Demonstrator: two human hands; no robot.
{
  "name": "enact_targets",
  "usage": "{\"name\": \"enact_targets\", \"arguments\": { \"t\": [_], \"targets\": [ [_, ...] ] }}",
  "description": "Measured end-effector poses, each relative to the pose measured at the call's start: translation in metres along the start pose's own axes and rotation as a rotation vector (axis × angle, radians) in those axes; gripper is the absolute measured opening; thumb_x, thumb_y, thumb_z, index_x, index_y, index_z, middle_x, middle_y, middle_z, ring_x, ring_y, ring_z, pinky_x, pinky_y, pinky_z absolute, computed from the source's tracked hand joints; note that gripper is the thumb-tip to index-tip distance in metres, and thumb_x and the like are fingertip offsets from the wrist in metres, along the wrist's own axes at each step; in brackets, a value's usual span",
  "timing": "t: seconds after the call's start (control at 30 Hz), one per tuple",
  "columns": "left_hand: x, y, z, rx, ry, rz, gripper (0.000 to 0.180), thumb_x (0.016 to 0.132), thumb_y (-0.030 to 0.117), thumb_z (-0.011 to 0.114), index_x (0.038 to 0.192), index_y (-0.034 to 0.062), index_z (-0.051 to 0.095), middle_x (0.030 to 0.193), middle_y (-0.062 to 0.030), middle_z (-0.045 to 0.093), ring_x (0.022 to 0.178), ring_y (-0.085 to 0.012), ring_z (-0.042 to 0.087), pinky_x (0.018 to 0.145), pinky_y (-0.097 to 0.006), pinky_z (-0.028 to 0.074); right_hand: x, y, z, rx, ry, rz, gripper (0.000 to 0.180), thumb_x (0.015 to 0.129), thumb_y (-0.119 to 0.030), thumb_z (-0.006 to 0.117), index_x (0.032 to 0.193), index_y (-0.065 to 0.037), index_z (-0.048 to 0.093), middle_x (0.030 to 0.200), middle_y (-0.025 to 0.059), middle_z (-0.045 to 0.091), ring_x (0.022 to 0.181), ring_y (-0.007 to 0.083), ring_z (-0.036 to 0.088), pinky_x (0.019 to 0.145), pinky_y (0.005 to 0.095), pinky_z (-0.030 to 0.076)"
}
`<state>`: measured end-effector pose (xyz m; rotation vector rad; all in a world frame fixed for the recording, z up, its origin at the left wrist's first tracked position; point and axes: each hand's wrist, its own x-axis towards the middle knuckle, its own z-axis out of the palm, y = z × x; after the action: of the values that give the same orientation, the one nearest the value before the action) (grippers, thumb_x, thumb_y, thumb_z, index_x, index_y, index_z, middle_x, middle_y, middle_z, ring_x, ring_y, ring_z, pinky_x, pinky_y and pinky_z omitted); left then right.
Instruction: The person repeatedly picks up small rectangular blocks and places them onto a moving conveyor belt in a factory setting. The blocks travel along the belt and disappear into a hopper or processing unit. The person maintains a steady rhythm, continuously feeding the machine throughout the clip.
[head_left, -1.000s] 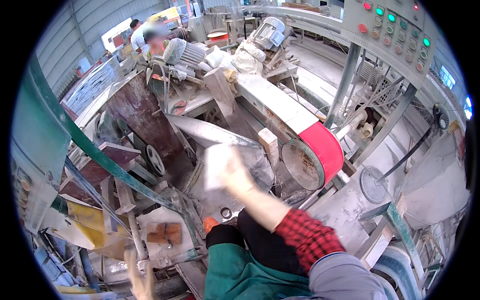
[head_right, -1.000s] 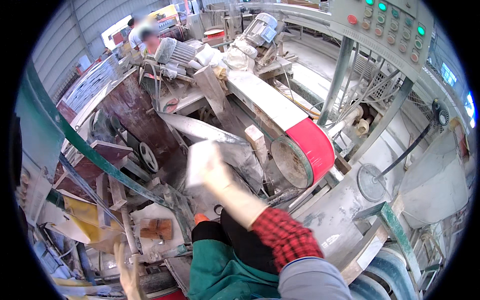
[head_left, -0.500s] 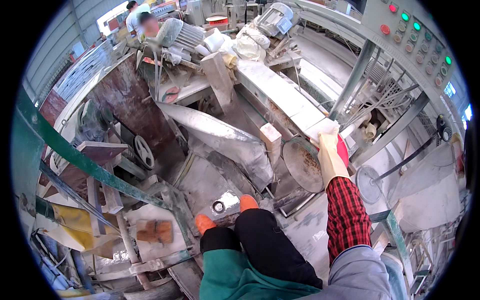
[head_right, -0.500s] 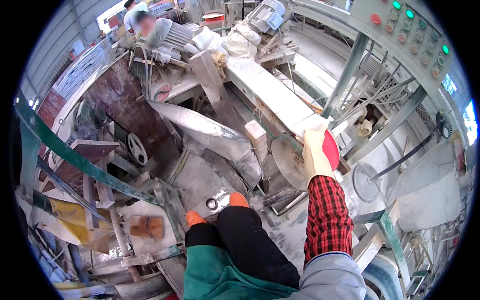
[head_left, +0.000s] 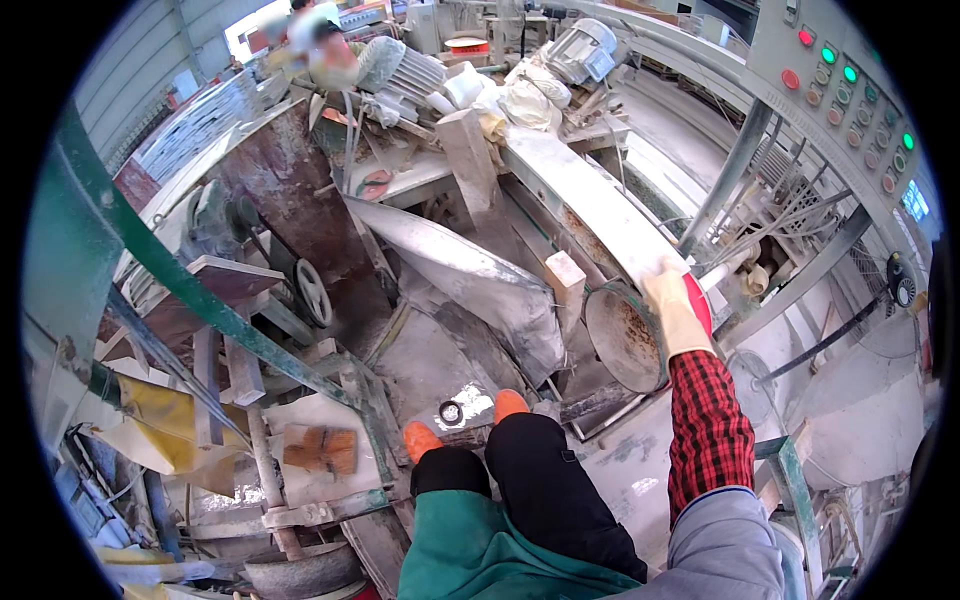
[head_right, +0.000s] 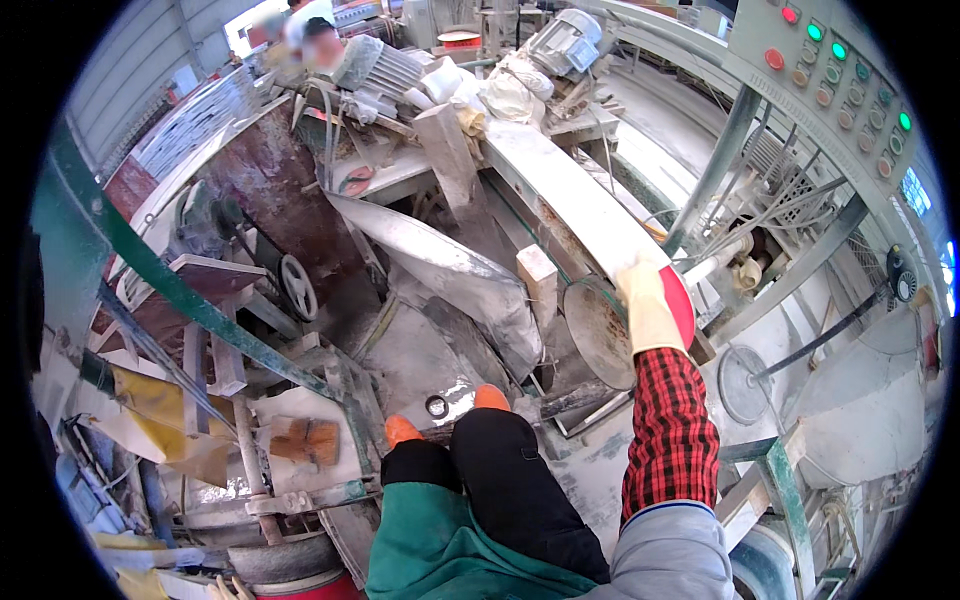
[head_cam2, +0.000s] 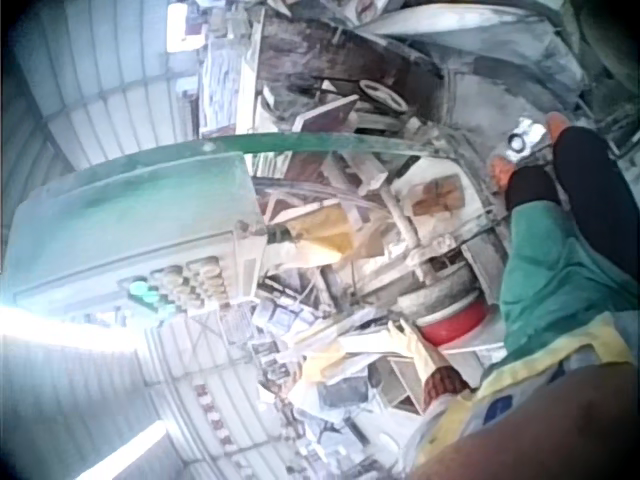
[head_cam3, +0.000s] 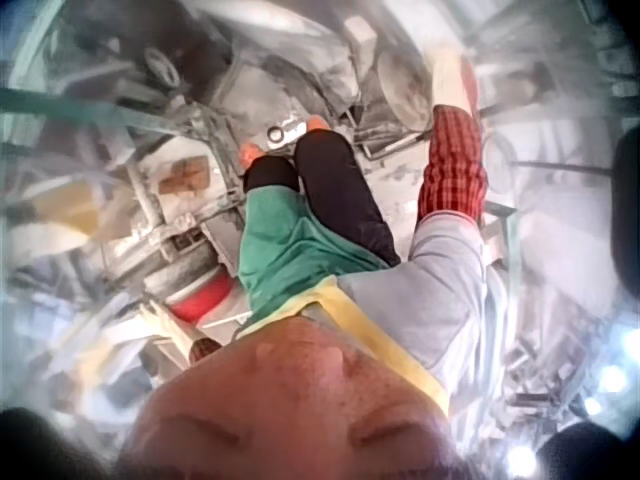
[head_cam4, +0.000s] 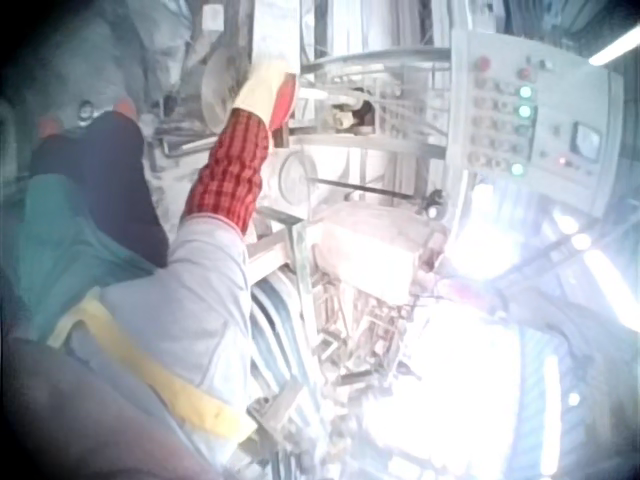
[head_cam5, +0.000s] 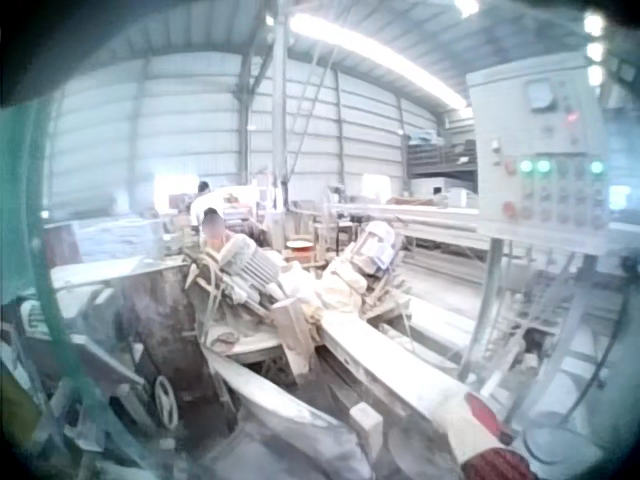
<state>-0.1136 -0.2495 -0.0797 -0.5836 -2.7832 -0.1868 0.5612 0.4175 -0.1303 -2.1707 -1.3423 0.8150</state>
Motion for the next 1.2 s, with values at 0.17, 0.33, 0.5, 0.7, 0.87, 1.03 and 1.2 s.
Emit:
{"name": "enact_targets", "arguments": {
  "t": [0.17,0.33,0.5,0.7,0.87,1.03,1.2],
  "targets": [
    [-0.010,-0.009,-0.013,0.128,-0.002,-0.028,0.057,0.088,0.054,0.050,0.123,0.0093,0.061,0.129,-0.0246,0.051,0.122,-0.0422,0.043,0.105,-0.053,0.031,-0.147,-0.148,0.089,-0.035,-0.329,-0.345,0.048,0.087,-0.031,0.050,0.133,-0.020,0.050,0.107,0.0171,0.063,0.095,0.0262,0.062,0.086,0.0378,0.048],
    [-0.010,0.009,-0.024,0.232,-0.032,-0.005,0.066,0.088,0.060,0.048,0.132,0.0117,0.054,0.132,-0.0216,0.051,0.123,-0.0391,0.045,0.105,-0.050,0.032,-0.224,-0.174,0.198,0.069,-0.784,-0.559,0.045,0.087,-0.029,0.053,0.132,-0.026,0.053,0.084,0.0080,0.070,0.067,0.0196,0.065,0.067,0.0355,0.054],
    [0.012,-0.010,-0.036,0.116,-0.075,-0.009,0.069,0.087,0.057,0.053,0.135,0.0076,0.049,0.138,-0.0216,0.047,0.130,-0.0362,0.041,0.110,-0.043,0.030,-0.255,-0.144,0.258,-0.620,-0.901,-0.726,0.048,0.088,-0.029,0.055,0.135,-0.023,0.050,0.124,0.0133,0.061,0.111,0.0289,0.060,0.095,0.0370,0.046],
    [0.025,-0.031,-0.019,0.155,-0.057,-0.074,0.062,0.091,0.054,0.049,0.134,0.0091,0.051,0.138,-0.0178,0.048,0.128,-0.0307,0.045,0.110,-0.040,0.032,-0.258,-0.141,0.249,-0.453,-0.837,-0.623,0.052,0.087,-0.029,0.054,0.137,-0.020,0.048,0.130,0.0116,0.057,0.118,0.0282,0.056,0.100,0.0384,0.043],
    [0.033,-0.114,0.028,0.167,0.031,-0.064,0.049,0.089,0.025,0.061,0.132,0.0031,0.050,0.144,-0.0297,0.034,0.132,-0.0403,0.036,0.109,-0.045,0.031,-0.252,-0.137,0.272,-0.556,-0.916,-0.702,0.052,0.083,-0.031,0.054,0.135,-0.023,0.050,0.130,0.0118,0.057,0.118,0.0301,0.055,0.100,0.0399,0.043],
    [0.018,-0.043,0.000,0.129,0.023,-0.056,0.053,0.091,0.046,0.049,0.129,0.0087,0.056,0.135,-0.0232,0.048,0.125,-0.0378,0.044,0.107,-0.046,0.033,-0.251,-0.134,0.267,-0.607,-0.909,-0.643,0.051,0.083,-0.030,0.054,0.133,-0.024,0.052,0.128,0.0117,0.058,0.117,0.0311,0.055,0.100,0.0407,0.044],
    [0.014,-0.032,-0.013,0.161,0.019,-0.069,0.057,0.092,0.053,0.044,0.130,0.0124,0.056,0.132,-0.0191,0.053,0.123,-0.0365,0.047,0.107,-0.046,0.033,-0.241,-0.123,0.292,-0.575,-0.885,-0.736,0.050,0.083,-0.031,0.054,0.133,-0.023,0.053,0.128,0.0111,0.058,0.118,0.0313,0.055,0.100,0.0415,0.044]
  ]
}}
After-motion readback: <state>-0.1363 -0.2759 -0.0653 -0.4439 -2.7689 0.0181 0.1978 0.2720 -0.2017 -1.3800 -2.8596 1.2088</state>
